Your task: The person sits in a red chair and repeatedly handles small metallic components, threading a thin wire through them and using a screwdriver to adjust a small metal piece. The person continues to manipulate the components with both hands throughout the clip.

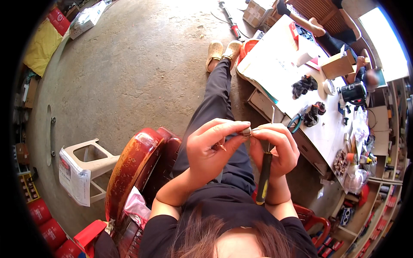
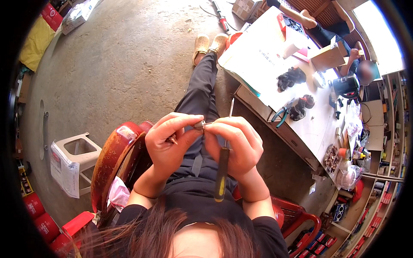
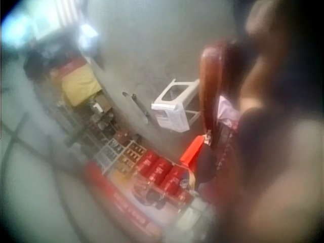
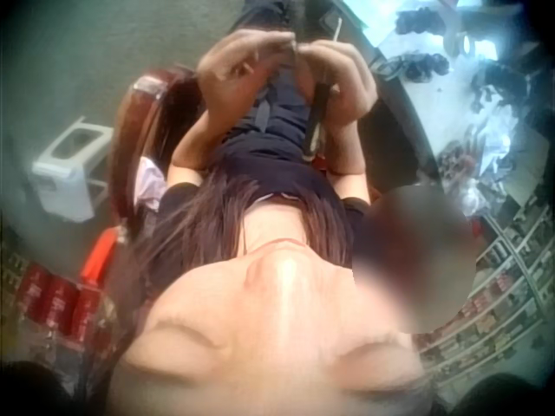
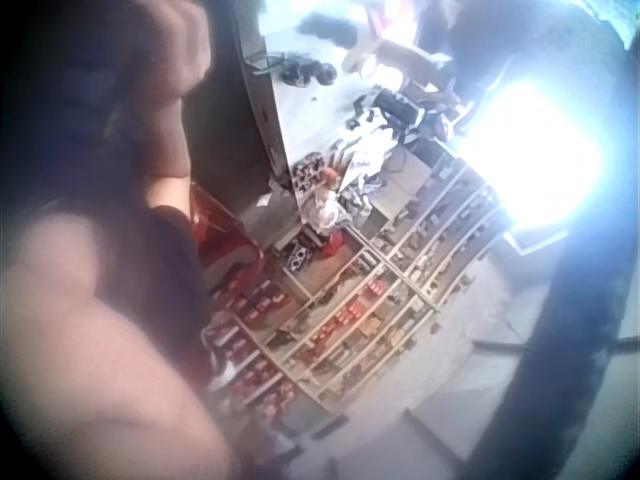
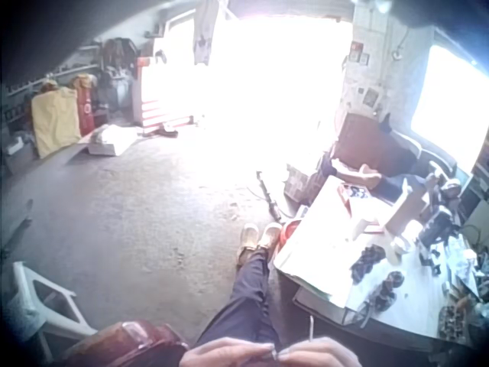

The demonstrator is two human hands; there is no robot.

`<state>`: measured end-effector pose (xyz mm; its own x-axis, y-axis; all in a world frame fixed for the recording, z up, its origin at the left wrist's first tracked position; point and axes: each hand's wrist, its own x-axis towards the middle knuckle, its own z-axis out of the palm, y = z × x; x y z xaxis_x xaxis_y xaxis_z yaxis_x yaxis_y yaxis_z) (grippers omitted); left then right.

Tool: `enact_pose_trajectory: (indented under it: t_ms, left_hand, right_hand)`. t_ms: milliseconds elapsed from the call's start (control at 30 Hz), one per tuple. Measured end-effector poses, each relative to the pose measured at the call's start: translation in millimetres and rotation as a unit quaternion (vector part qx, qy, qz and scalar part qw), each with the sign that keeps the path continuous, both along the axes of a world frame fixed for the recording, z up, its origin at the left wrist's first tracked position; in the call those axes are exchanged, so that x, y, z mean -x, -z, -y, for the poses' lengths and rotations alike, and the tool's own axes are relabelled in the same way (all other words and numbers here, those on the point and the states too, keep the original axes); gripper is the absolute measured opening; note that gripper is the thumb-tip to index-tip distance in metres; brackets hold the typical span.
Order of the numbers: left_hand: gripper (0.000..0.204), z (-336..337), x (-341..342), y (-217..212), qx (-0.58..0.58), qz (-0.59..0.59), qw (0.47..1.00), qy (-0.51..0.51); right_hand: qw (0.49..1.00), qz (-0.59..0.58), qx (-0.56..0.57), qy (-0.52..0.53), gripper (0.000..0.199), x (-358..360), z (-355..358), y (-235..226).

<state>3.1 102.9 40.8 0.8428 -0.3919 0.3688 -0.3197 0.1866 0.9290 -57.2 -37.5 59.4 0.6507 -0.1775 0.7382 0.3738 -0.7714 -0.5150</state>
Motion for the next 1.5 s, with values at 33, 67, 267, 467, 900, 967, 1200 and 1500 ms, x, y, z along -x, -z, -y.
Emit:
enact_pose_trajectory:
  t_ms: [33,67,267,467,900,967,1200,1500]
  left_hand:
    - [0.030,-0.2,0.0,-0.2,-0.003,-0.003,1.000,0.001]
    - [0.030,0.1,-0.1,0.3,0.002,-0.001,1.000,0.001]
    - [0.029,2.4,0.4,4.8,0.018,0.012,1.000,-0.002]
    - [0.029,1.1,0.3,5.5,0.006,0.006,1.000,0.002]
    - [0.029,1.0,-1.5,5.1,0.018,0.010,1.000,0.011]
    - [0.029,0.5,-1.4,5.1,0.018,-0.007,1.000,0.016]
    - [0.028,-1.0,-1.1,4.7,0.011,-0.037,0.999,0.028]
    - [0.024,2.1,0.7,2.7,-0.005,0.076,0.997,-0.018]
  right_hand:
    - [1.000,-0.002,0.001,0.001,0.021,0.1,0.0,-0.5]
    - [1.000,-0.005,0.001,0.003,0.021,0.1,0.0,-0.7]
    - [1.000,-0.017,-0.011,-0.011,0.021,-2.3,2.2,2.4]
    - [0.999,-0.014,-0.027,-0.030,0.021,-3.7,4.2,6.6]
    - [0.999,-0.020,-0.013,-0.022,0.021,-0.3,2.4,0.6]
    - [0.999,-0.020,-0.020,-0.027,0.022,-0.6,2.7,1.7]
    - [1.000,0.007,0.000,-0.021,0.022,0.0,1.3,-1.8]
    - [1.000,-0.008,0.008,-0.015,0.022,-0.7,2.7,0.4]
